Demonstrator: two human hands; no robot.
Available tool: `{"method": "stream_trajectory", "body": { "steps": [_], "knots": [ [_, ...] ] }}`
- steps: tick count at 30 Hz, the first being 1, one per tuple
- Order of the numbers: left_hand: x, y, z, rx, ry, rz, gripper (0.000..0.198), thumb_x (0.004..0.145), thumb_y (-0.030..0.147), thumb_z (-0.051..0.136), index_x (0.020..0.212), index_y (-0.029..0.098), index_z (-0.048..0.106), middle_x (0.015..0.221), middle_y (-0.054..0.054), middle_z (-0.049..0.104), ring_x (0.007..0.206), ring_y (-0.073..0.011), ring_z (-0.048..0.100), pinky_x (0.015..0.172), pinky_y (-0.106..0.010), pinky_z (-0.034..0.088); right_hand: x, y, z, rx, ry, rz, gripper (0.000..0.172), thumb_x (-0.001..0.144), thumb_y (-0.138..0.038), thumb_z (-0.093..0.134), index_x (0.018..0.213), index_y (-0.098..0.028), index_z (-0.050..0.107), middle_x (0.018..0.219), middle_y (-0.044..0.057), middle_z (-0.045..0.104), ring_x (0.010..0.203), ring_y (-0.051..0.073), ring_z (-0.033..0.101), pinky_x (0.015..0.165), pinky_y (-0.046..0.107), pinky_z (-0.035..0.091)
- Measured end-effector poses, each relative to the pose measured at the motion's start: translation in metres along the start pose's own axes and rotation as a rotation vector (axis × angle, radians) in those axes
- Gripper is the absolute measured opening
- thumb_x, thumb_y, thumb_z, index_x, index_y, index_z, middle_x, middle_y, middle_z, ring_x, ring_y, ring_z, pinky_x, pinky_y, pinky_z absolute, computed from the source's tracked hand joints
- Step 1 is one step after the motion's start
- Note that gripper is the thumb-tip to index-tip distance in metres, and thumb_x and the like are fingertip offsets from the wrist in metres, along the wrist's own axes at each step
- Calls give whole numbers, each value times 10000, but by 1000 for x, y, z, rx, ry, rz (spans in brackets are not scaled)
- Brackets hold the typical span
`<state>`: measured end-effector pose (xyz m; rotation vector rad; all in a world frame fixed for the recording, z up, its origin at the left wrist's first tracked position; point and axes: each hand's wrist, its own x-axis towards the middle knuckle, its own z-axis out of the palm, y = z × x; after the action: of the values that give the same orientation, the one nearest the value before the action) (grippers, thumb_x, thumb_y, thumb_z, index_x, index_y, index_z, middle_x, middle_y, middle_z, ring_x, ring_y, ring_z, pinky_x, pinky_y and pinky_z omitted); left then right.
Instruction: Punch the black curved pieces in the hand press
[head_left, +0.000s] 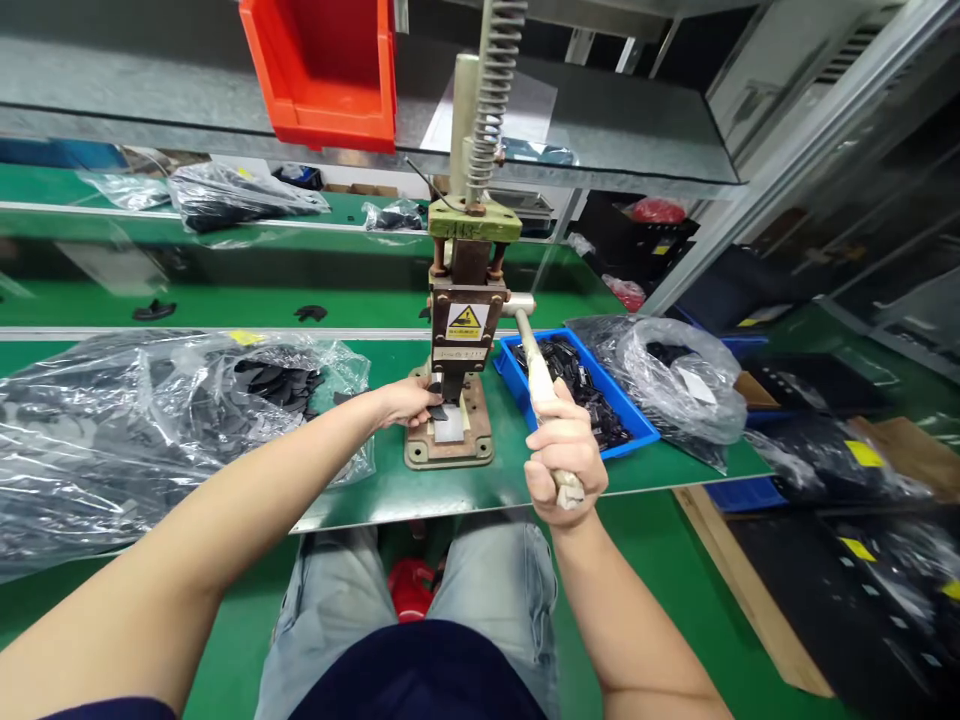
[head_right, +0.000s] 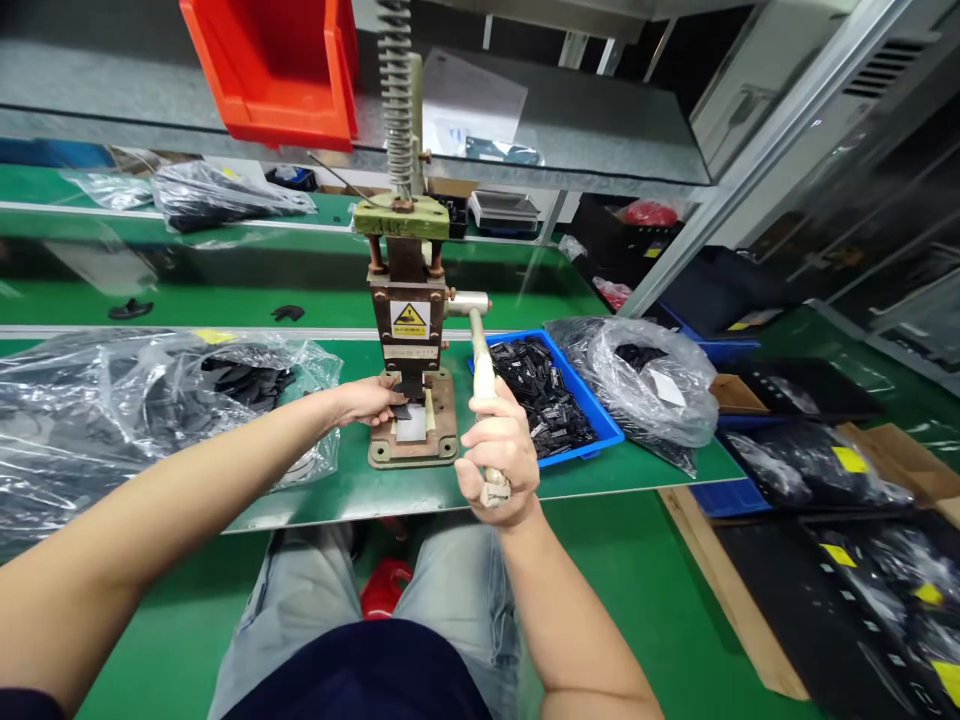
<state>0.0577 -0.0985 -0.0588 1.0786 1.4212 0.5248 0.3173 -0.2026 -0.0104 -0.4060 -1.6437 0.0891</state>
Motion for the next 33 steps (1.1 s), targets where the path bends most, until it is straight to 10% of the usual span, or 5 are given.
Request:
{"method": "stream_trajectory", "body": {
  "steps": [24,33],
  "knots": [
    [-38,5,-17,-174,-142,183,528,981,651,657,1075,133,701,1087,-178,791,795,-226,782,671,-311,634,-2,-6,1,-71,38,29,67,927,-293,690,916,-264,631,889,-1,676,1118,278,725,1182,767,516],
    [-23,-41,-156,842,381,239,350,874,353,706,1191,236,798,1260,-98,816,1203,-322,743,1071,-376,543,-2,-2,0,-68,51,24,107,931,-328,709,896,-257,635,900,-3,699,1096,268,726,1183,739,528]
  ]
}}
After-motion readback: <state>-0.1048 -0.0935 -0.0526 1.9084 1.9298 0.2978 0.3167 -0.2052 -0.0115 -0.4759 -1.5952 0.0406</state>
